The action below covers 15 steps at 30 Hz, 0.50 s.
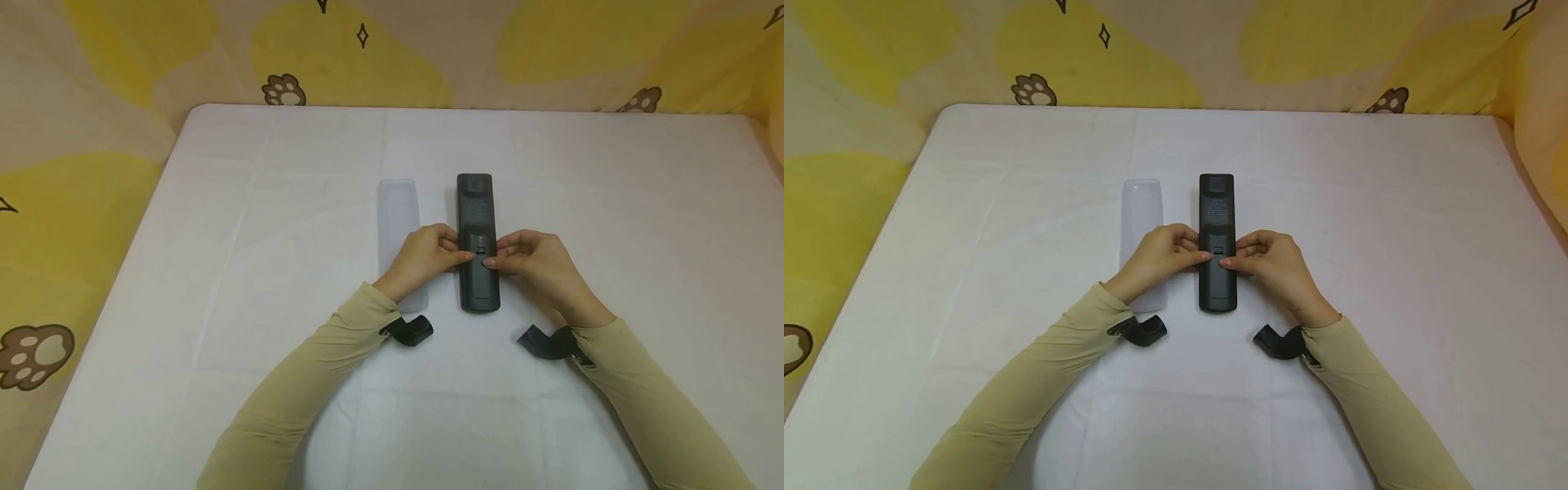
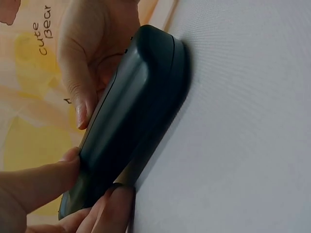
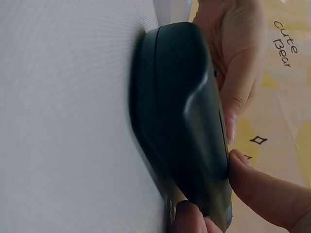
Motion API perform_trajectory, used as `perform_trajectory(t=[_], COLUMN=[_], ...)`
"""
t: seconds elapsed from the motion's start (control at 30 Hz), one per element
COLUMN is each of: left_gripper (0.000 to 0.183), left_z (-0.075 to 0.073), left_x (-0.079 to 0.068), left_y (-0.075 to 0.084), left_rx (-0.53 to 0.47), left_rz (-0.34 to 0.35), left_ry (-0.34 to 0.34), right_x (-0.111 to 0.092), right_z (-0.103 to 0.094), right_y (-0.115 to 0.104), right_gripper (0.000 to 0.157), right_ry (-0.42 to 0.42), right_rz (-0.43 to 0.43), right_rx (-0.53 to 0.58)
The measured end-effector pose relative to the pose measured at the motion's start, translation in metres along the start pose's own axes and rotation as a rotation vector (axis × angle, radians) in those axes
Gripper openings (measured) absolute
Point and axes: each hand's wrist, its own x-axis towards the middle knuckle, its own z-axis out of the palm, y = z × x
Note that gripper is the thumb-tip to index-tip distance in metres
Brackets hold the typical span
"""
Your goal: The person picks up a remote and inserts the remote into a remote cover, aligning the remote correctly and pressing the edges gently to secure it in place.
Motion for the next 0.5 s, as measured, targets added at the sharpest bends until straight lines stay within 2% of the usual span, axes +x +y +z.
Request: perform_trajectory(t=[0.5], left_gripper=[0.033], left_z=[-0.0002], left_x=[-0.0015], left_y=[-0.0004], left_rx=[0.033], left_rz=[0.014], left_ry=[0.040], right_x=[-0.0006], right_z=[0.0010], right_y=[0.0003], right_gripper=[0.048], right_ry=[0.010], right_rz=[0.001], right_rx=[-0.058])
